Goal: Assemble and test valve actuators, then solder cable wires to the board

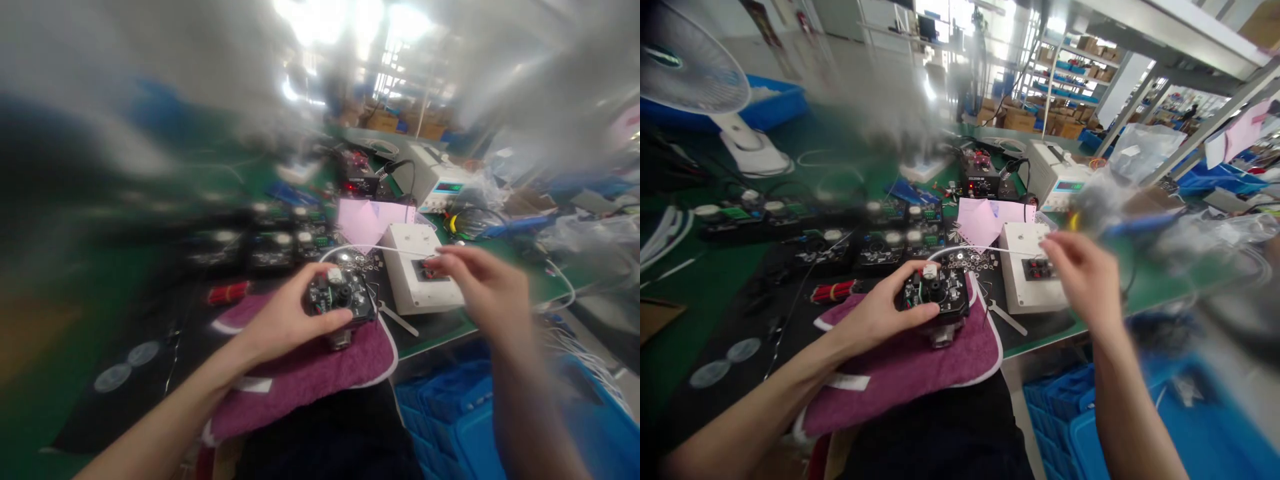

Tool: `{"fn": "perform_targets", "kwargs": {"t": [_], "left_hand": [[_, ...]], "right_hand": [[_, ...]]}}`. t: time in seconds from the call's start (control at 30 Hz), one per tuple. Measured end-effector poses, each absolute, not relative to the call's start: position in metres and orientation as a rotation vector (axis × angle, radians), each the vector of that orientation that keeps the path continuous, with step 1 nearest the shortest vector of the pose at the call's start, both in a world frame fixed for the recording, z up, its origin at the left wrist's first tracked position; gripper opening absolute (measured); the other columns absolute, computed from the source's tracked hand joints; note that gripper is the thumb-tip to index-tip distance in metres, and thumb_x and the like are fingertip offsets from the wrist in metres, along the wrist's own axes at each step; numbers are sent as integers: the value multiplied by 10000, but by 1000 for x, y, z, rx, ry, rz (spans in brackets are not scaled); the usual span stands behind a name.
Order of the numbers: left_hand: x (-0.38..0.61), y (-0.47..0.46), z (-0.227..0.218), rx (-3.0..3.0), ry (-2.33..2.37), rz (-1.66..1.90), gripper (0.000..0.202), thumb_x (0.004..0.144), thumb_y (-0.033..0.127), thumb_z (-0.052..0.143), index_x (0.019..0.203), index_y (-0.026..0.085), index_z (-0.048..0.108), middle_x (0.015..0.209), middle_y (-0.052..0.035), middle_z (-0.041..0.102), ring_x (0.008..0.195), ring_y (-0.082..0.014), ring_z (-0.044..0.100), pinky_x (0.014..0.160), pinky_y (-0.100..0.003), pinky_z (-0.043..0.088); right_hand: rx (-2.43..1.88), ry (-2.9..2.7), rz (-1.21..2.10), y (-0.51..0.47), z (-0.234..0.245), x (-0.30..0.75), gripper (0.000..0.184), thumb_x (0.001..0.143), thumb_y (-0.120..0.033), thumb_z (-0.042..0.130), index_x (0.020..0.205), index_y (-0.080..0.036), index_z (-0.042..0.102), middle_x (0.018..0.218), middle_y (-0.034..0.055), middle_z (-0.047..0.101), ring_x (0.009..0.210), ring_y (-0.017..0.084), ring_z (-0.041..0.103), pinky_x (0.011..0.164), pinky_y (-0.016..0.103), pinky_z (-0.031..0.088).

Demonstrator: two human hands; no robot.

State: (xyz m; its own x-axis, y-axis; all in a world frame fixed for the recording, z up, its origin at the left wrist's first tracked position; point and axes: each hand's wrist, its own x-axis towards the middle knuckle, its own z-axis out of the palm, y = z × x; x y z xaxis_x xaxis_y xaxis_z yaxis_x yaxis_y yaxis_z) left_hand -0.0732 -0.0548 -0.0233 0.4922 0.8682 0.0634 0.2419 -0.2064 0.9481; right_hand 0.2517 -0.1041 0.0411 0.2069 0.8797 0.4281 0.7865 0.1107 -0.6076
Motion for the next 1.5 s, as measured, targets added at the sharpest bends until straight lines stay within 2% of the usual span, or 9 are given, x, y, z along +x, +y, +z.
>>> {"fn": "perform_targets", "kwargs": {"t": [0.1, 0.17, 0.37, 0.7, 0.9, 1.13, 1.3, 1.4, 1.5], "left_hand": [[-75, -47, -33, 1623, 855, 820, 639, 886, 522, 793, 1425, 265, 564, 1273, -91, 742, 1110, -320, 749, 963, -443, 618], [-77, -44, -39, 1626, 801, 842, 750, 848, 519, 827, 1486, 265, 526, 1366, -112, 702, 1199, -343, 721, 1025, -466, 595], [-84, -45, -45, 1696, 732, 828, 1124, 657, 402, 993, 1593, 289, 380, 1554, -159, 542, 1423, -378, 581, 1191, -540, 494], [-65, -44, -50, 1369, 724, 944, 757, 749, 419, 943, 1366, 222, 551, 1262, -116, 729, 1094, -304, 740, 1012, -489, 589], [-61, -29, -51, 1365, 811, 943, 703, 806, 558, 886, 1318, 160, 616, 1288, -136, 743, 1183, -312, 711, 1077, -496, 544], [-66, -30, -58, 1366, 713, 914, 779, 752, 456, 957, 1396, 217, 589, 1368, -121, 731, 1236, -331, 723, 1127, -528, 546], [-61, -36, -61, 1291, 719, 960, 804, 711, 379, 987, 1385, 203, 587, 1286, -130, 766, 1110, -315, 781, 1023, -516, 628], [-56, -37, -59, 1257, 731, 1036, 768, 680, 366, 1001, 1333, 182, 640, 1262, -124, 773, 1092, -291, 778, 1013, -472, 634], [-48, -34, -53, 1201, 764, 1059, 674, 746, 439, 951, 1297, 165, 677, 1233, -125, 773, 1025, -259, 771, 870, -378, 654]], "right_hand": [[-1705, -1668, 46, -55, 42, 297, 357, 990, -511, 697, 1166, -222, 810, 1225, 106, 798, 1143, 293, 747, 1086, 481, 546], [-1718, -1726, 108, -26, 31, 316, 350, 946, -494, 734, 1087, -187, 822, 1389, 125, 735, 1285, 318, 685, 1155, 482, 492], [-1890, -1683, 211, 3, 0, 336, 458, 982, -526, 662, 1211, -155, 804, 1197, 147, 801, 1069, 298, 744, 988, 453, 529], [-2069, -1710, 141, 6, 5, 341, 372, 1054, -495, 659, 1182, -155, 737, 1079, 53, 752, 1000, 214, 730, 987, 461, 586], [-2017, -1724, 52, 7, -5, 343, 336, 1049, -456, 675, 1210, -165, 724, 1167, 75, 751, 1105, 234, 722, 1057, 499, 560], [-1967, -1716, 0, 4, -10, 344, 345, 1036, -455, 632, 1236, -208, 764, 1200, 107, 789, 1126, 262, 721, 1019, 418, 527], [-1974, -1700, -31, 3, -9, 337, 355, 1029, -470, 648, 1224, -190, 748, 1208, 107, 776, 1119, 245, 715, 1058, 467, 527], [-1984, -1681, -37, 3, -8, 333, 329, 1005, -455, 633, 1186, -215, 770, 1225, 128, 783, 1133, 299, 715, 1041, 472, 525], [-1971, -1678, -44, 4, -9, 331, 335, 971, -453, 613, 1155, -228, 779, 1239, 135, 787, 1159, 353, 717, 1045, 493, 522]]}}
